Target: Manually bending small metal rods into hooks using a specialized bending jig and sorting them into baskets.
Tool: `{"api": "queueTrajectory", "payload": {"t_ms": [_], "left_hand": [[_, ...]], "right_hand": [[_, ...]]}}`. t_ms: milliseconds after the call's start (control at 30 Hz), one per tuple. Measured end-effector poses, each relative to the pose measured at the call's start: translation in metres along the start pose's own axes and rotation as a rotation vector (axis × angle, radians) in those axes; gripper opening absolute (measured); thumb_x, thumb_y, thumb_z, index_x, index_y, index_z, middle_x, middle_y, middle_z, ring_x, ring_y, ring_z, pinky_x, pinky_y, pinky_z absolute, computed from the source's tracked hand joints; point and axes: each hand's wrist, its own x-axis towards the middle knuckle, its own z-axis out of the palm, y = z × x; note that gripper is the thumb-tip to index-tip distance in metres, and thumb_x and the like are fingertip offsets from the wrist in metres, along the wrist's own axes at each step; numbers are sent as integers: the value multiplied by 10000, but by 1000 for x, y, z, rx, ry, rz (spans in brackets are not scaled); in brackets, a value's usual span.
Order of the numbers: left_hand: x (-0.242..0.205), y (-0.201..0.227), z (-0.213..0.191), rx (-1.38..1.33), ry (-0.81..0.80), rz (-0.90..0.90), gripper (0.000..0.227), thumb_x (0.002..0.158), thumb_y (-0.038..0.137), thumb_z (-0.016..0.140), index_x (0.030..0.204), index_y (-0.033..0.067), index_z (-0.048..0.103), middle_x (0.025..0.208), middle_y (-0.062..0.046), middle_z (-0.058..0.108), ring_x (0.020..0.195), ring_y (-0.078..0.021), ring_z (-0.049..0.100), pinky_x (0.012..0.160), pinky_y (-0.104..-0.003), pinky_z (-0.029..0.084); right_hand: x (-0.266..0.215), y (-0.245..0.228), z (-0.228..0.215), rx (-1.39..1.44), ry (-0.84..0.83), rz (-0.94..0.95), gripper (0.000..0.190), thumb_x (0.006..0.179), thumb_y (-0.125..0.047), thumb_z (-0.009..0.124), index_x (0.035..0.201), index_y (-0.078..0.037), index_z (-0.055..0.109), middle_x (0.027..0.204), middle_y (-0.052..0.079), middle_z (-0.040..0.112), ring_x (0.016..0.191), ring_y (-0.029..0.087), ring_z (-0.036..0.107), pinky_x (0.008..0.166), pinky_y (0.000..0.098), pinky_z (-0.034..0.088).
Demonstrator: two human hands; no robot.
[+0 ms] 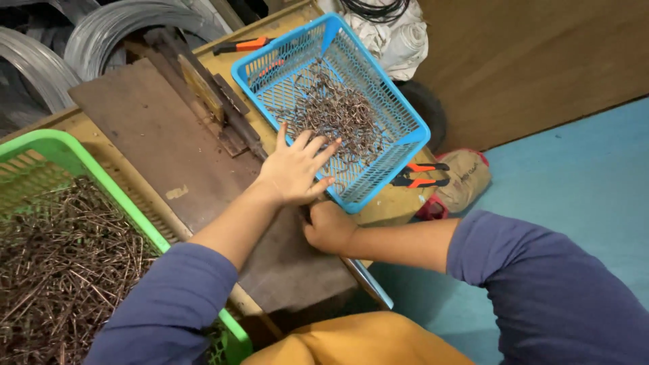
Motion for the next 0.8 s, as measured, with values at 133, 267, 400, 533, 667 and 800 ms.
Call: {"api": "queueTrajectory", "payload": {"t_ms": [133, 267, 400, 533, 667, 800], "left_hand": [[-5, -3, 1, 3, 59, -6, 806, 1063, 663, 175, 1629, 182, 488, 1423, -112, 575, 1377, -344, 488, 1139, -810, 264], [-8, -2, 6, 11, 174, 8, 825, 1046, 740, 233, 1594, 185, 503, 1385, -91, 559, 1323, -321, 499, 1128, -764, 304], [-11, -1, 9, -22, 285, 13, 832, 1024, 794, 263, 1543, 204, 536, 1364, -64, 547, 1285, -294, 499, 1126, -709, 305], [-32, -15, 4, -20, 458, -117, 641, 1088, 675, 255, 1361, 248, 645, 1284, -41, 574, 1265, -293, 540, 1075, -665, 336], [-73, -67, -23, 151, 702, -707, 250, 941, 377, 664, 1115, 200, 638, 1235, -91, 521, 1221, -373, 497, 1005, -610, 353], [-106, -115, -31, 22, 507, -1045, 445, 889, 242, 844, 1212, 147, 553, 1325, -116, 406, 1257, -430, 387, 974, -679, 345]], "right_hand": [[4, -8, -3, -24, 29, -46, 365, 909, -283, 620, 791, 21, 786, 723, 225, 756, 809, 418, 782, 740, 493, 632], [-4, -33, -28, -8, 78, -83, 369, 934, -269, 611, 842, 38, 793, 784, 260, 763, 853, 438, 777, 754, 504, 621], [3, 9, 14, -35, 130, -100, 325, 921, -297, 656, 871, 9, 754, 803, 233, 752, 893, 413, 782, 769, 478, 624], [-13, -10, 9, -74, 179, -68, 359, 997, -358, 588, 1199, -86, 706, 941, 153, 779, 965, 359, 786, 857, 441, 613], [-18, -5, 19, -92, 211, -11, 618, 970, -451, 634, 1520, -195, 516, 940, 177, 755, 943, 396, 788, 840, 481, 626], [-41, -30, -14, -48, 153, 30, 845, 952, -404, 629, 1722, -389, 280, 1004, 252, 763, 1000, 476, 772, 925, 545, 618]]}}
